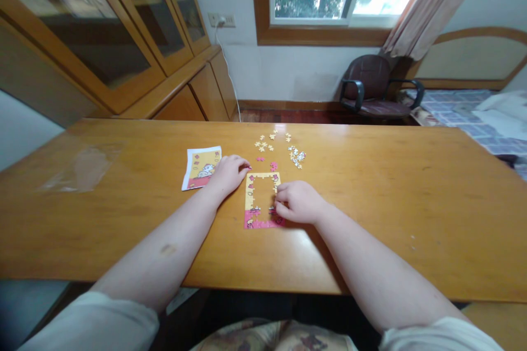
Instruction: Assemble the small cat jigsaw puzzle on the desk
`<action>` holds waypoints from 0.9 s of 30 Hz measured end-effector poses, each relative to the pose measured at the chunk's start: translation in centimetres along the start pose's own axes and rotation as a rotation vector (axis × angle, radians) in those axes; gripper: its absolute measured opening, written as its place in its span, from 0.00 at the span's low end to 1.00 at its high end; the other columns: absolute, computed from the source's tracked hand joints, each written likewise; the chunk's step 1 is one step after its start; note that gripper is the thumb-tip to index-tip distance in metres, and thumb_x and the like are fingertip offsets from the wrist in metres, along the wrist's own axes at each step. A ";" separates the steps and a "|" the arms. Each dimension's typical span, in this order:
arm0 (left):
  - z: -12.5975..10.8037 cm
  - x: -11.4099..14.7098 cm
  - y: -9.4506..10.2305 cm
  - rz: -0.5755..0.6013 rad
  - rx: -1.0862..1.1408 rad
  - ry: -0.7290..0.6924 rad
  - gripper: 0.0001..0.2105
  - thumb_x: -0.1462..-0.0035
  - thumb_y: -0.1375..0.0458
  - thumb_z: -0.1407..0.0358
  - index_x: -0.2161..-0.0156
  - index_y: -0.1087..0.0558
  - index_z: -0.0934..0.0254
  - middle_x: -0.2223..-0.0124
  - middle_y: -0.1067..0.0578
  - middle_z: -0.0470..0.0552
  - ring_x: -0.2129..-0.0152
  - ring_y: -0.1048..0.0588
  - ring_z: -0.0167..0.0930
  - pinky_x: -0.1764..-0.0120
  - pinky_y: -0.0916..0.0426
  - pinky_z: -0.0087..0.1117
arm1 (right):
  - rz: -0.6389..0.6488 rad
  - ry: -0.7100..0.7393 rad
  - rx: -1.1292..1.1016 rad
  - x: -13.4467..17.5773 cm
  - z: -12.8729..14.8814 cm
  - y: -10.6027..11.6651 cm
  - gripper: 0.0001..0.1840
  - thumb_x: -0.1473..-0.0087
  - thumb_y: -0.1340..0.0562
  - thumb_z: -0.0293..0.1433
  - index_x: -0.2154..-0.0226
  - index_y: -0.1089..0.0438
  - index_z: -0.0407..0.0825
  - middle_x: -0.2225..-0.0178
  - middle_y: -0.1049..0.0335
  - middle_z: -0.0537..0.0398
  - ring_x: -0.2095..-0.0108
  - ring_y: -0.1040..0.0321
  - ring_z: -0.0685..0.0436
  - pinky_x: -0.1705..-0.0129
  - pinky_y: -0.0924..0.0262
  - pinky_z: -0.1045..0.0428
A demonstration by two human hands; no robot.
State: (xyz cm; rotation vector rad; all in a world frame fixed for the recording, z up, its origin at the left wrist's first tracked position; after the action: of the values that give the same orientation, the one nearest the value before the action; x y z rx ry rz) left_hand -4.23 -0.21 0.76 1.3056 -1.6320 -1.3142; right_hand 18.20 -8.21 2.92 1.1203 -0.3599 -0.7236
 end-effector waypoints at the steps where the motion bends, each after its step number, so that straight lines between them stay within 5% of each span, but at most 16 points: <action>1: 0.0 0.0 0.0 0.002 -0.003 0.001 0.10 0.42 0.46 0.64 0.61 0.22 0.59 0.57 0.24 0.53 0.58 0.30 0.38 0.53 0.36 0.39 | -0.014 -0.002 0.009 0.0 0.0 0.0 0.15 0.45 0.46 0.30 0.77 0.29 0.47 0.75 0.33 0.54 0.75 0.40 0.51 0.70 0.49 0.55; 9: -0.5 0.3 0.6 -0.004 0.187 -0.011 0.06 0.44 0.45 0.66 0.64 0.25 0.61 0.63 0.22 0.51 0.63 0.27 0.35 0.57 0.34 0.36 | -0.102 -0.068 0.087 0.0 -0.1 -0.4 0.16 0.43 0.46 0.31 0.76 0.27 0.47 0.74 0.34 0.54 0.74 0.39 0.51 0.70 0.49 0.54; 15: -1.9 1.1 0.4 0.221 0.666 -0.061 0.08 0.47 0.41 0.63 0.63 0.27 0.64 0.69 0.23 0.48 0.72 0.27 0.28 0.67 0.33 0.29 | -0.292 -0.249 0.153 -0.3 -0.5 -1.2 0.15 0.42 0.43 0.38 0.58 0.26 0.48 0.65 0.29 0.51 0.68 0.33 0.48 0.66 0.43 0.53; 21: -2.4 1.3 -0.2 0.401 0.837 -0.082 0.08 0.51 0.38 0.66 0.67 0.32 0.64 0.76 0.28 0.42 0.77 0.29 0.24 0.71 0.35 0.27 | -0.303 -0.226 0.175 -0.5 -0.2 -1.7 0.13 0.41 0.43 0.37 0.60 0.26 0.49 0.65 0.28 0.51 0.68 0.33 0.48 0.67 0.43 0.54; 27: -2.7 1.5 0.2 0.452 0.863 -0.070 0.08 0.54 0.38 0.68 0.69 0.33 0.65 0.78 0.31 0.40 0.80 0.32 0.23 0.72 0.38 0.25 | -0.270 -0.180 0.214 -0.6 -0.1 -2.2 0.13 0.40 0.45 0.36 0.65 0.25 0.50 0.68 0.28 0.53 0.71 0.35 0.50 0.70 0.47 0.55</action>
State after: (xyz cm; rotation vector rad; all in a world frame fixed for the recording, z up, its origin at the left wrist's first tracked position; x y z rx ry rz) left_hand -2.30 -2.47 1.56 1.2071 -2.4936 -0.3695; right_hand 17.14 -8.26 0.95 1.3255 -0.4513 -1.0467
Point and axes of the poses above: each hand's wrist, its own x-axis away from the middle knuckle, its own y-axis out of the back of the hand, z = x × y, the point moved 1 cm from there along -x, towards the middle knuckle
